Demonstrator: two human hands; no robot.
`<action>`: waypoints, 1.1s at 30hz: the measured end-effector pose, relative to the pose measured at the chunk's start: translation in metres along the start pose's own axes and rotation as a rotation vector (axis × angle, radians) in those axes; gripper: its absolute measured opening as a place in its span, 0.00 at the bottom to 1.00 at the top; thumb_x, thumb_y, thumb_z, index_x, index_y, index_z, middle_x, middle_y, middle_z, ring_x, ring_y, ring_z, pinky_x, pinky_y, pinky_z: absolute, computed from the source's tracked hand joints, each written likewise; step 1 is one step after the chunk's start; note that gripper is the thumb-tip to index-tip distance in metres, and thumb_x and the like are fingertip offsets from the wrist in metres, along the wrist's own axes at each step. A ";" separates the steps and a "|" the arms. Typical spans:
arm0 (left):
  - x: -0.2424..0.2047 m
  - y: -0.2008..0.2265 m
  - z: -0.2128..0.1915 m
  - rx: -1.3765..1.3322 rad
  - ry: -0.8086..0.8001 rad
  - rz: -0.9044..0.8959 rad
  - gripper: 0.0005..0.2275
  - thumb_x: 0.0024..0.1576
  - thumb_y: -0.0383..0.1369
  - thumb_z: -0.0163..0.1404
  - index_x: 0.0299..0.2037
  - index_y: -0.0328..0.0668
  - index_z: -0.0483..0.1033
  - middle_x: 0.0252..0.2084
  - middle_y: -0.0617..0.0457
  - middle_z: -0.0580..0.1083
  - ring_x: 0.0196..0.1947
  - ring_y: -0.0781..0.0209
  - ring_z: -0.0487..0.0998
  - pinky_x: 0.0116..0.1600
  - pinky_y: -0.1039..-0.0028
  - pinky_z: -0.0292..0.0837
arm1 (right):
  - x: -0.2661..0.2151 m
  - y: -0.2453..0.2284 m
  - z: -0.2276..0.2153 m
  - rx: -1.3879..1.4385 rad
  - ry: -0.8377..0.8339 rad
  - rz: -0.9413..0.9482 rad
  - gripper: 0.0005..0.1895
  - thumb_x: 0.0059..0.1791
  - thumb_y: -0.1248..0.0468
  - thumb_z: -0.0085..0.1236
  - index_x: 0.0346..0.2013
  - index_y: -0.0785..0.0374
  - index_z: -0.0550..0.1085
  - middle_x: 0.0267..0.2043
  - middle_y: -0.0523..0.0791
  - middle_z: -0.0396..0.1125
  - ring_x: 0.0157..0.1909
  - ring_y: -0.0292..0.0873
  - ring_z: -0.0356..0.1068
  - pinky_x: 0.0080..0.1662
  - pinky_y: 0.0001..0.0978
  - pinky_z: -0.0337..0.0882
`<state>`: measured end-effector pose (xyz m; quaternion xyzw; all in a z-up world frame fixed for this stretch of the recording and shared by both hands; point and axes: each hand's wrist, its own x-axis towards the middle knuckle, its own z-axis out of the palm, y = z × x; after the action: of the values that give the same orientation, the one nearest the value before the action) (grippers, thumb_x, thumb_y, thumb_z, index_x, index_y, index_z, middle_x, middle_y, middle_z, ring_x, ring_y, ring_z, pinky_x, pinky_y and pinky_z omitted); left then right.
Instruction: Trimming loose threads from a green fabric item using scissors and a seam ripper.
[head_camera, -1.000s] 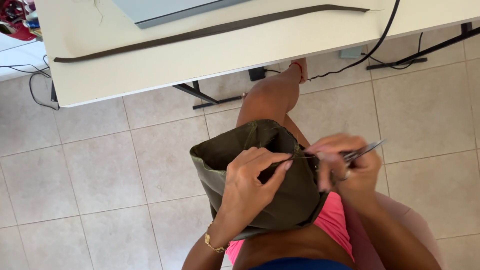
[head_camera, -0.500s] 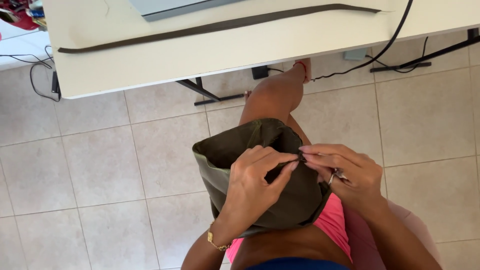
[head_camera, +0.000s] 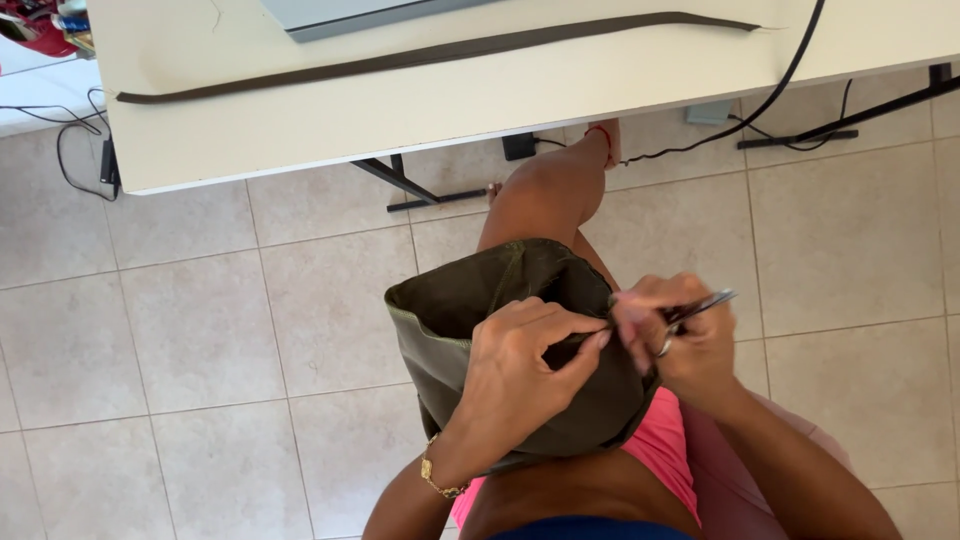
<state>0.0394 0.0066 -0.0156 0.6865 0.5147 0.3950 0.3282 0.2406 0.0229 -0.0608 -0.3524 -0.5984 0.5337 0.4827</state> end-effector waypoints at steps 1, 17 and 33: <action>0.000 0.000 -0.001 0.001 0.002 -0.001 0.01 0.60 0.27 0.61 0.38 0.44 0.86 0.34 0.58 0.84 0.29 0.62 0.79 0.39 0.72 0.75 | 0.001 0.002 -0.005 0.000 -0.002 0.000 0.05 0.63 0.66 0.48 0.51 0.58 0.73 0.27 0.44 0.67 0.16 0.30 0.61 0.23 0.18 0.67; 0.024 -0.003 -0.025 0.007 -0.119 0.050 0.16 0.63 0.37 0.62 0.59 0.44 0.81 0.44 0.55 0.81 0.43 0.58 0.82 0.51 0.67 0.79 | 0.057 -0.070 -0.034 -0.377 0.023 0.024 0.07 0.59 0.68 0.55 0.42 0.66 0.80 0.57 0.54 0.77 0.09 0.28 0.61 0.18 0.14 0.64; 0.105 -0.039 -0.149 -0.002 0.185 0.026 0.05 0.63 0.35 0.60 0.46 0.46 0.83 0.43 0.56 0.84 0.34 0.68 0.81 0.36 0.81 0.79 | 0.095 -0.067 -0.001 -0.260 -0.044 0.108 0.21 0.49 0.60 0.61 0.56 0.64 0.79 0.72 0.51 0.73 0.16 0.38 0.75 0.23 0.23 0.76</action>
<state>-0.0923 0.1250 0.0429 0.6533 0.5335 0.4616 0.2748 0.2208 0.1004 0.0242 -0.4318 -0.6532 0.4844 0.3902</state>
